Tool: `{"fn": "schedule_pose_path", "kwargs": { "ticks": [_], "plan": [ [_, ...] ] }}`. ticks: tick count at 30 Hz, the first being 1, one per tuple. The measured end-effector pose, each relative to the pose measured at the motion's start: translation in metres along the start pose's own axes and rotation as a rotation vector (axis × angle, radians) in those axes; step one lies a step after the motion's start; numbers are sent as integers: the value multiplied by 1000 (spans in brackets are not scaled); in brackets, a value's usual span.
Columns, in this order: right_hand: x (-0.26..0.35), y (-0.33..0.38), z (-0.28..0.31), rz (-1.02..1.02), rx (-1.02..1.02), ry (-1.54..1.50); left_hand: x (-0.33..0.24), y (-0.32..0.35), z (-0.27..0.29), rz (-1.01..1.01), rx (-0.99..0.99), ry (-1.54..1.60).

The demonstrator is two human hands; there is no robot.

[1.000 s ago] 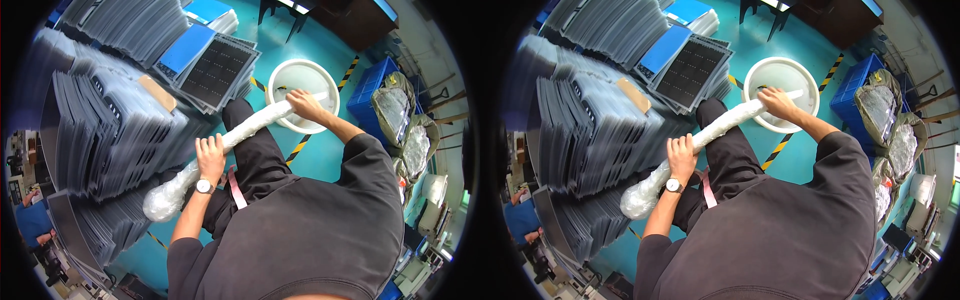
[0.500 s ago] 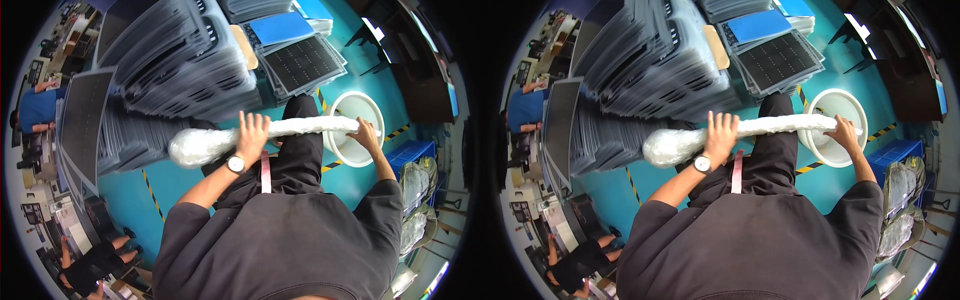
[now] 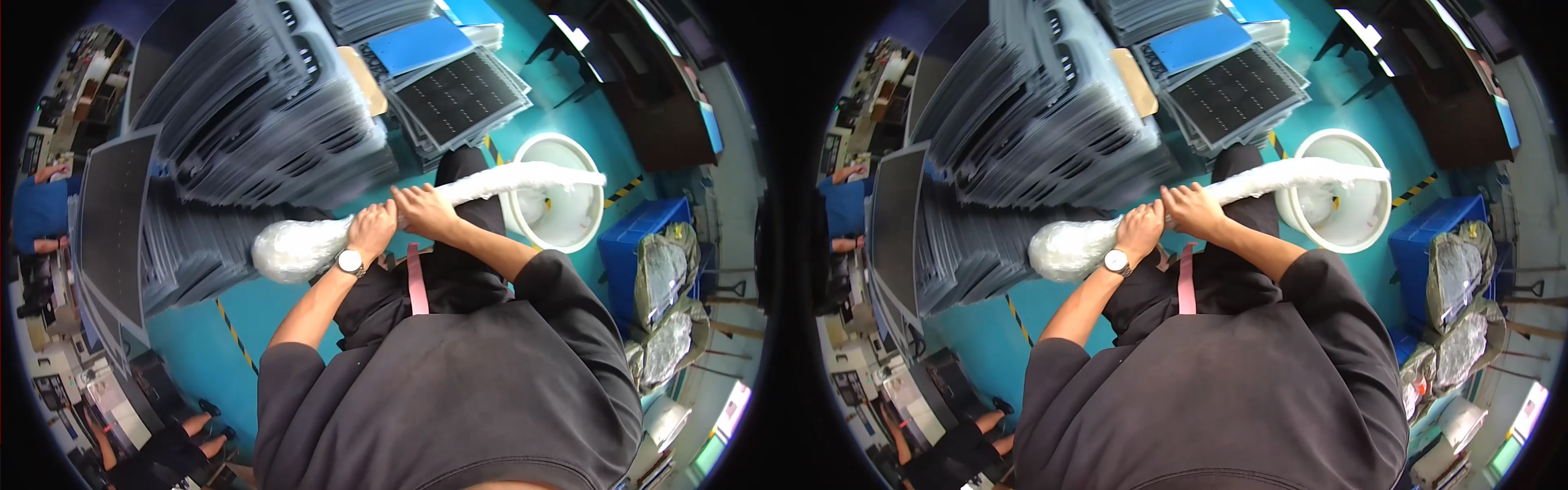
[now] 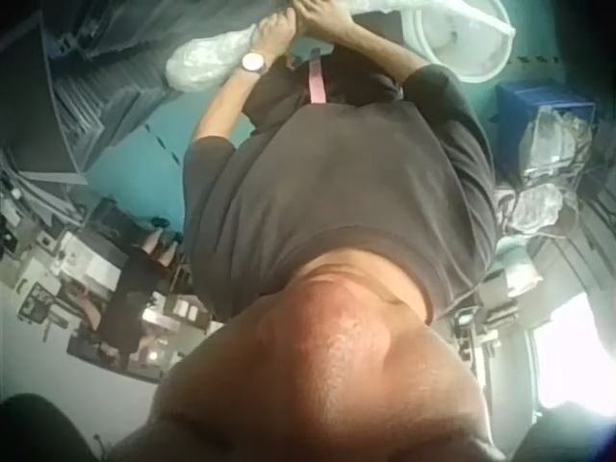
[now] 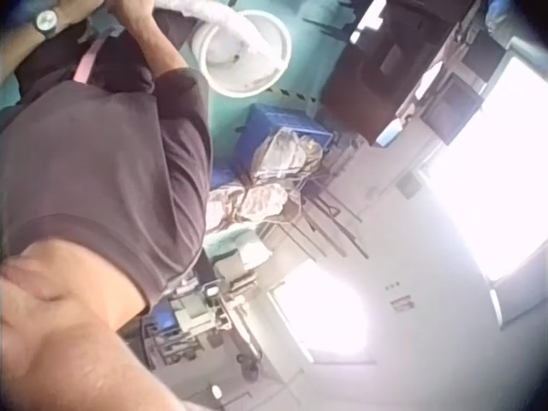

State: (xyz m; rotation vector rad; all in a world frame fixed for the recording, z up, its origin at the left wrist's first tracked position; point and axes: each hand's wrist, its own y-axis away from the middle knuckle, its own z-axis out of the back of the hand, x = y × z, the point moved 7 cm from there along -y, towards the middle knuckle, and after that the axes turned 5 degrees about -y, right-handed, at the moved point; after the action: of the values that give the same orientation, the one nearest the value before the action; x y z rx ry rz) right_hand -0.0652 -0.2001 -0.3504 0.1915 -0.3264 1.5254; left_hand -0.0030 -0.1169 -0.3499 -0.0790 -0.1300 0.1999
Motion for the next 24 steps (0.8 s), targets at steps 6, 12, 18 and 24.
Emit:
{"fn": "schedule_pose_path", "kwargs": {
  "ticks": [6,12,18,24],
  "plan": [
    [-10,-7,-5,38,60,-53,2,-7,3,18,-18,77],
    [-46,43,66,-99,-207,87,8,7,47,76,56,110],
    [-72,51,55,-86,55,45,63,52,42,164,65,33],
    [-83,41,48,-122,62,-14,68,49,37,182,67,-24]
  ]
}}
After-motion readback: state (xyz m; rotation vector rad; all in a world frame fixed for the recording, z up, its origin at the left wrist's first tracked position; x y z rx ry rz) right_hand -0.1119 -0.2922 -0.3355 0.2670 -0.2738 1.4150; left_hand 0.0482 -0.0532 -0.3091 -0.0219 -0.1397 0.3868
